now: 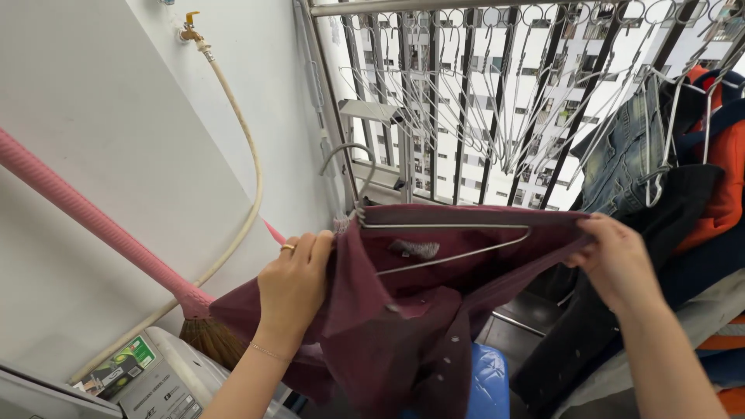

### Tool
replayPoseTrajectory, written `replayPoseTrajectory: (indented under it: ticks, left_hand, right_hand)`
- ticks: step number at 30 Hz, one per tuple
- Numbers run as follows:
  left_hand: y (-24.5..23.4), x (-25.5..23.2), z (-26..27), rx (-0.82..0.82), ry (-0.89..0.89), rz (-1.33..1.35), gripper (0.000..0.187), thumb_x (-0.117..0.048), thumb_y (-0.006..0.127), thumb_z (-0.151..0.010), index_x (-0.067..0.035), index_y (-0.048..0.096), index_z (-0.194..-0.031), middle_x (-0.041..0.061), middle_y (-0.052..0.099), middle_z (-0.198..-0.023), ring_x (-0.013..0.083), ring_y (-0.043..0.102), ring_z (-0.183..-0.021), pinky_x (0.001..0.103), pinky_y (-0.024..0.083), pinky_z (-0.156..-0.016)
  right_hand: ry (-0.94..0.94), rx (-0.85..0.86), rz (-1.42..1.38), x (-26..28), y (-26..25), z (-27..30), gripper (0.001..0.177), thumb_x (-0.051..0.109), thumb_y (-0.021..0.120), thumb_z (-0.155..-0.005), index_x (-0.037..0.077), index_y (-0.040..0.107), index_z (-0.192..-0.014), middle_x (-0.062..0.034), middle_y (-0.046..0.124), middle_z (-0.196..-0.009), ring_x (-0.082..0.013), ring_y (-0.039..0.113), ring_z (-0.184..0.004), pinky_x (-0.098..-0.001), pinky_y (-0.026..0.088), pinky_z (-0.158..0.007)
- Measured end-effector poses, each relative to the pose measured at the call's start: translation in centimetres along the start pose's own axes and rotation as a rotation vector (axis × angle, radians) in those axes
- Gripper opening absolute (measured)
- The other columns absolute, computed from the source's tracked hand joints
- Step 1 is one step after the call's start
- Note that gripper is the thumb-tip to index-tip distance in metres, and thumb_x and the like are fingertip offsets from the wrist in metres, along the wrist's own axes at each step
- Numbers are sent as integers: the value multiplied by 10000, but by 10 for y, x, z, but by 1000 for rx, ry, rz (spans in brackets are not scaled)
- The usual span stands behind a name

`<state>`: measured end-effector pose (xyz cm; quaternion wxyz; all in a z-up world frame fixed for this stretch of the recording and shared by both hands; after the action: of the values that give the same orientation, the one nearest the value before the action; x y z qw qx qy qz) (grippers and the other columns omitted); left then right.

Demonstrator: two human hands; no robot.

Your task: Taking wet laundry out of a washing machine and hanging it on a drying rack using hangers

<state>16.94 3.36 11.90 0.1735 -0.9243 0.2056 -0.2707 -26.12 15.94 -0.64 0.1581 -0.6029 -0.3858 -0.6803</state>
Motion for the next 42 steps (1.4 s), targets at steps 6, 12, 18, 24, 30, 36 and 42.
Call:
replayPoseTrajectory:
  ticks: [6,12,18,24,30,36,42]
  left_hand:
    - [49,3,13,220,-176,97,281,-170,591,-890,-205,561,-1167,-1,570,-921,227,670,-722,357,494,-421]
    - [5,-44,-35,-66,-142,451,89,-139,544,-1037,-158,624,-1002,-13,541,-785,196,572,-656,336,448,-489]
    - [-6,-39,-44,-204,-61,484,209,-208,450,-1086,-166,640,-1009,-4,515,-790,221,640,-713,327,469,-515]
    - [-12,-101,-73,-197,42,682,152,-238,550,-1060,-145,587,-946,19,487,-759,222,509,-598,345,421,-473]
    - [34,-147,-65,-34,124,882,161,-293,663,-991,-156,592,-947,25,570,-807,254,608,-715,405,478,-604]
    - [184,-162,-13,686,-251,1128,200,-361,613,-951,-169,599,-899,66,733,-878,353,680,-844,475,467,-766]
    - [261,-271,33,908,-464,1275,457,-394,710,-866,-209,563,-1258,70,733,-1163,267,735,-964,418,527,-918]
  right_hand:
    - [-106,-128,413,67,51,60,234,101,554,-887,67,674,-1086,-107,672,-882,-243,631,-698,-381,497,-544]
    - [-183,967,984,35,189,160,216,339,673,-946,193,754,-1084,66,716,-751,-62,562,-593,-229,514,-597]
    - [-719,-128,1082,158,66,138,331,136,771,-880,50,664,-1180,-50,717,-1172,-168,656,-913,-315,486,-857]
    - [-445,213,1200,102,54,97,254,210,661,-893,203,770,-1123,32,812,-965,-154,782,-838,-346,604,-724]
    - [-348,-204,1089,87,-56,82,202,173,768,-837,90,821,-1014,6,827,-1005,-103,722,-930,-289,506,-879]
    - [-127,-392,1160,64,-170,85,171,185,728,-891,98,835,-991,30,849,-976,-99,710,-962,-272,490,-911]
    - [294,-198,354,-117,-254,43,217,-39,663,-912,-148,809,-1030,-305,843,-944,-404,746,-793,-489,588,-755]
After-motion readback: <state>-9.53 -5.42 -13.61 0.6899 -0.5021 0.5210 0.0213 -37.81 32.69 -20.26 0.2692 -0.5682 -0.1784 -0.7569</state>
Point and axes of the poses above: each hand's wrist, its own z-axis away from the middle knuckle, its own y-axis out of the palm, x = y × z, the point moved 8 cm from there along -z, towards the middle knuckle
